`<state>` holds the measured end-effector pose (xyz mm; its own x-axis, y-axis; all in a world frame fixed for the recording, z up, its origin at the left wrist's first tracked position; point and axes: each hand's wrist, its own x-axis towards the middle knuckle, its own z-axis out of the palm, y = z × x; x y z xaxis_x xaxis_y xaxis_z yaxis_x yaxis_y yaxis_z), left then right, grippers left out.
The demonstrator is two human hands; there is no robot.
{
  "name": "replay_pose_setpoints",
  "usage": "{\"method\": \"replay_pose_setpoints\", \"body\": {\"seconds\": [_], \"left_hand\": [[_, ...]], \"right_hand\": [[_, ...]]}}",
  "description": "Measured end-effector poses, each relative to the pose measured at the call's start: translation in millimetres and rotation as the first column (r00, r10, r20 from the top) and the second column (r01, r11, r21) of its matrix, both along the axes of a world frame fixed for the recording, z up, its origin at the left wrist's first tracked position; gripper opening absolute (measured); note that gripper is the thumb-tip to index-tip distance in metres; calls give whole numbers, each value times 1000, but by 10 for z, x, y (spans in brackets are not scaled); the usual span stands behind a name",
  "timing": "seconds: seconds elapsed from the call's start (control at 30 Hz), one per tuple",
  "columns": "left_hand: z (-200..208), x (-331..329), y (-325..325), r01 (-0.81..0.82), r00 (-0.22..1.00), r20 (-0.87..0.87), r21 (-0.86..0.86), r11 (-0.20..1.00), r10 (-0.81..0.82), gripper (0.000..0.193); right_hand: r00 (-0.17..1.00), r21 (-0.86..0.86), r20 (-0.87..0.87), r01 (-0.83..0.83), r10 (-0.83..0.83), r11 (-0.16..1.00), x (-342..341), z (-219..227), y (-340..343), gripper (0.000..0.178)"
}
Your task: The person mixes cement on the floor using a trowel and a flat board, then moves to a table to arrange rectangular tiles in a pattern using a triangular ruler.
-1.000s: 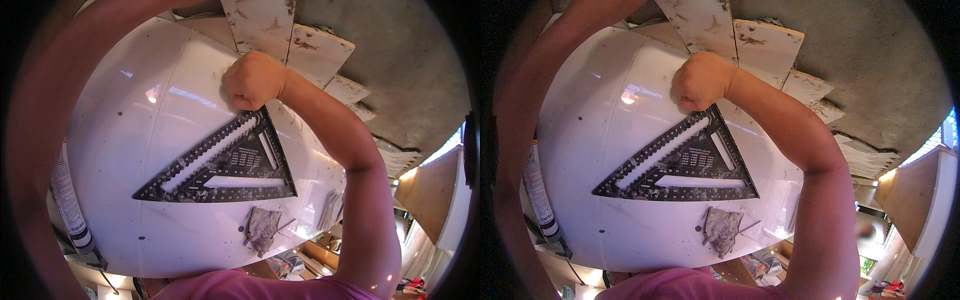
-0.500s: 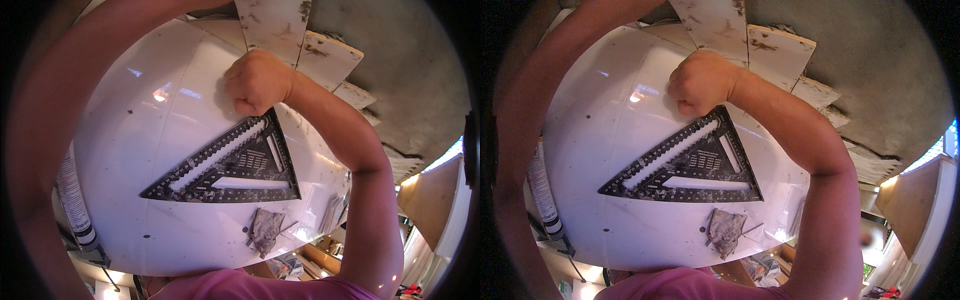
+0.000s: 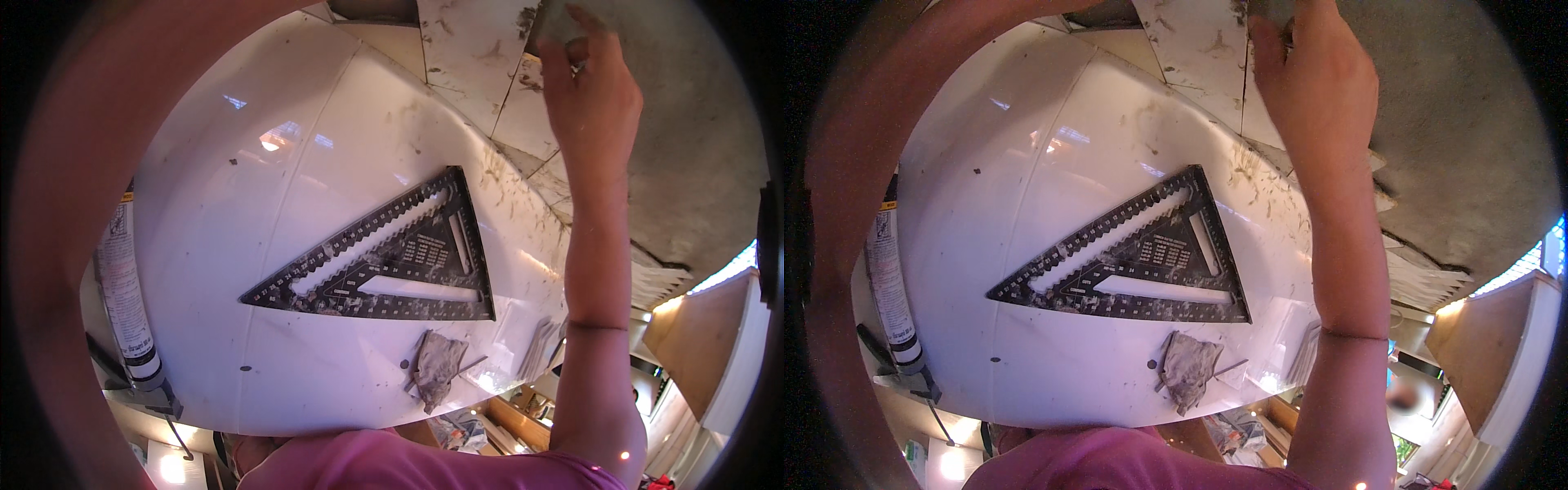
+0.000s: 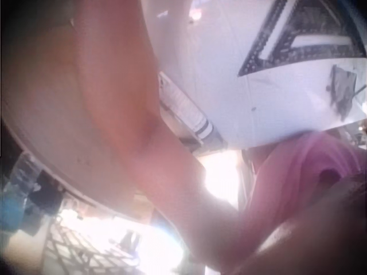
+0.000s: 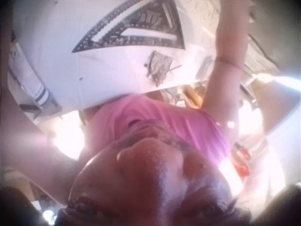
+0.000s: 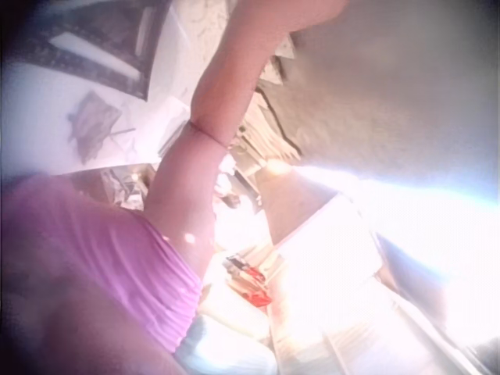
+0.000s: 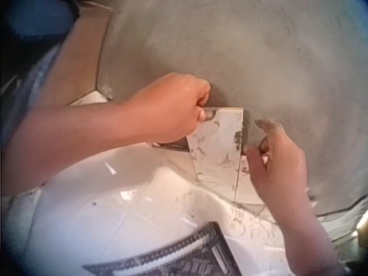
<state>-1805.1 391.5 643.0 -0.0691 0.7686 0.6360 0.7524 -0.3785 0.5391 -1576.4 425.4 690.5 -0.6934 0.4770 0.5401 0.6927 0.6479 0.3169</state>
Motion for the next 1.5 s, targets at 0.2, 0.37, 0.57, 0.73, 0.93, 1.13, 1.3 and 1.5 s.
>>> {"method": "replay_pose_setpoints", "body": {"seconds": [0.2,0.37,0.57,0.73,0.93,1.13,1.3,1.5], "left_hand": [[57,32,-18,7,999,37,-63,998,-4,15],[76,13,9,-15,999,38,-113,994,20,16],[138,61,-17,-21,997,75,-184,983,35,17],[64,39,97,-57,998,28,-129,990,61,17],[94,49,9,-46,995,86,-140,989,59,19],[28,78,3,-57,990,121,-82,995,67,19],[55,70,28,-60,989,129,-128,990,76,19],[-11,-10,88,16,996,93,-55,998,-10,13]], "right_hand": [[998,-173,-49,33,-42,984,-398,154,-158,10],[985,-368,-92,101,-145,924,-441,189,-89,11],[995,-322,-64,57,-82,945,-356,177,7,10],[984,-364,-89,109,-152,925,-429,209,-62,10],[983,-365,-129,79,-134,928,-490,224,-183,9],[959,-504,-133,152,-251,850,-515,297,-133,10],[967,-439,-126,147,-223,886,-490,252,-101,10],[974,-384,-128,127,-189,915,-390,159,3,9]]}}
